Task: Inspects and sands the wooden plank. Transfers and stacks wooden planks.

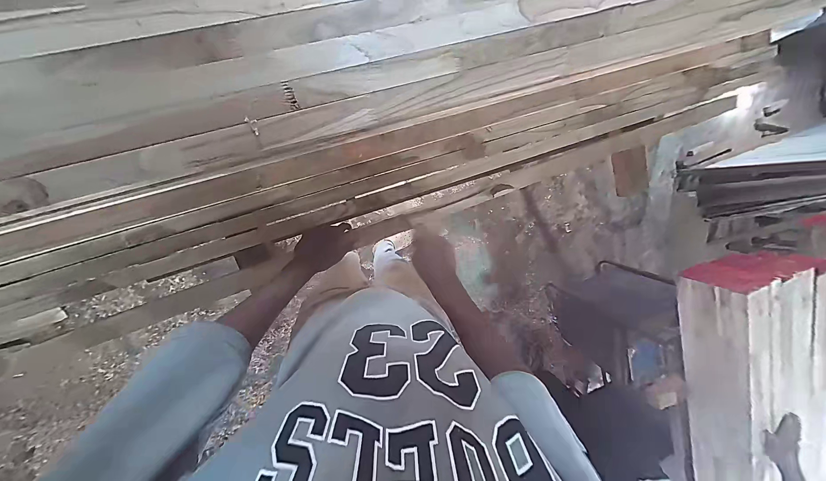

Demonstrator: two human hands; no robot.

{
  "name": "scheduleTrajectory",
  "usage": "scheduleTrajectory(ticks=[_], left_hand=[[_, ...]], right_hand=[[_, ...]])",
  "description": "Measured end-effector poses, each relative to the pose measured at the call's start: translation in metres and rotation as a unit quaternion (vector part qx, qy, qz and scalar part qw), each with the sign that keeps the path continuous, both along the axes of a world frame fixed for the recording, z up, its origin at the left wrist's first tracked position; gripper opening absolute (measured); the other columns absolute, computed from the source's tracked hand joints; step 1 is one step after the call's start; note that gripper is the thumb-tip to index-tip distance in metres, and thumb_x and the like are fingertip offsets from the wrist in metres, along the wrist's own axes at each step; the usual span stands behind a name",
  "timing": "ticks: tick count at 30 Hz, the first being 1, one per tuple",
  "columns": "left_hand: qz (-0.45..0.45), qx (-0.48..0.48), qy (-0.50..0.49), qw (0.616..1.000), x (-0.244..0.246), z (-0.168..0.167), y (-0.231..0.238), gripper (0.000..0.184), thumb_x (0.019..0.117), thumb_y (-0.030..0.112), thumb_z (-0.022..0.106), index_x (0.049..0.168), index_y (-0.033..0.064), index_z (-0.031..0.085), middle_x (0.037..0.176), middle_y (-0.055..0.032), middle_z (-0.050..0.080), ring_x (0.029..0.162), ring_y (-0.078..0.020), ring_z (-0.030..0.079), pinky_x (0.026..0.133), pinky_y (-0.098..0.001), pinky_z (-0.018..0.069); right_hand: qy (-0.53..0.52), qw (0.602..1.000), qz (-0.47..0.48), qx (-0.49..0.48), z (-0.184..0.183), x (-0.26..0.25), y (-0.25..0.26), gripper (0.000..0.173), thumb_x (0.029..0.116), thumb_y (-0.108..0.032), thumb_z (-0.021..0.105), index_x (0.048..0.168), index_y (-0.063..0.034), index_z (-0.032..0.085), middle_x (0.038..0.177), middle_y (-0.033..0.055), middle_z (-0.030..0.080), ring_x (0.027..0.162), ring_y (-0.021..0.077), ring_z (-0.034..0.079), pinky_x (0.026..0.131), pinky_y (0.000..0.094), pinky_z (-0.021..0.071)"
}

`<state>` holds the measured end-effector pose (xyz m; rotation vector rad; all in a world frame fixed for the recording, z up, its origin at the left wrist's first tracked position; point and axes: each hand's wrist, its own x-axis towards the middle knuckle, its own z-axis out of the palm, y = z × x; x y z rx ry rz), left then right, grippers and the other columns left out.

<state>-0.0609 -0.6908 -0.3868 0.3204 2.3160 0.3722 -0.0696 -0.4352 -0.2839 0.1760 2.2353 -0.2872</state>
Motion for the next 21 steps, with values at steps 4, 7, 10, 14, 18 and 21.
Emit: scheduleTrajectory(ticks=[4,7,10,14,18,21], left_hand=[[0.027,0.082,-0.064,0.994,-0.013,-0.003,-0.009,0.081,0.0841,0.072,0.068,0.139,0.0135,0.061,0.125,-0.0190,0.068,0.120,-0.0378,0.064,0.103,-0.0635,0.0479],[-0.008,0.035,-0.095,0.995,-0.014,0.002,-0.003,0.078,0.0891,0.069,0.063,0.137,0.0082,0.061,0.127,-0.0213,0.068,0.122,-0.0403,0.063,0.103,-0.0646,0.0471],[0.018,-0.017,-0.070,0.997,-0.003,0.008,0.006,0.063,0.0933,0.058,0.059,0.132,0.0086,0.063,0.120,-0.0208,0.070,0.114,-0.0419,0.066,0.094,-0.0672,0.0505],[0.051,-0.061,-0.056,0.995,0.009,0.021,0.016,0.059,0.0928,0.054,0.059,0.133,0.0102,0.060,0.122,-0.0193,0.069,0.111,-0.0423,0.068,0.087,-0.0683,0.0522],[0.056,-0.066,-0.041,0.995,0.014,0.018,0.017,0.059,0.0922,0.052,0.060,0.131,0.0085,0.060,0.121,-0.0194,0.069,0.110,-0.0419,0.068,0.087,-0.0666,0.0527],[0.054,-0.058,-0.029,0.996,0.016,0.015,0.018,0.058,0.0910,0.051,0.061,0.129,0.0075,0.062,0.117,-0.0202,0.070,0.107,-0.0425,0.069,0.084,-0.0671,0.0531]], right_hand=[[0.027,0.993,-0.108,-0.045,0.000,0.005,0.051,0.037,0.1078,-0.027,0.045,0.130,-0.0029,0.063,0.118,0.0221,0.069,0.114,0.0367,0.067,0.097,0.0563,0.0523],[0.071,0.981,-0.179,0.029,0.023,-0.013,0.148,0.043,0.1098,-0.023,0.042,0.144,0.0027,0.050,0.129,0.0296,0.063,0.120,0.0426,0.062,0.103,0.0582,0.0485],[0.041,0.980,-0.151,0.125,0.025,-0.040,0.209,0.044,0.1085,-0.022,0.044,0.144,0.0029,0.048,0.128,0.0306,0.063,0.120,0.0458,0.062,0.100,0.0615,0.0487],[0.080,0.975,-0.163,0.129,-0.001,-0.063,0.222,0.043,0.1088,-0.028,0.047,0.140,-0.0002,0.056,0.131,0.0313,0.062,0.123,0.0499,0.059,0.100,0.0682,0.0470],[0.045,0.977,-0.198,0.061,0.000,-0.051,0.155,0.045,0.1044,-0.024,0.054,0.143,-0.0012,0.053,0.128,0.0304,0.063,0.116,0.0457,0.064,0.098,0.0632,0.0494],[-0.004,0.989,-0.146,0.012,0.007,-0.028,0.109,0.041,0.1039,-0.020,0.050,0.142,-0.0065,0.058,0.129,0.0246,0.065,0.122,0.0397,0.062,0.103,0.0591,0.0471]])
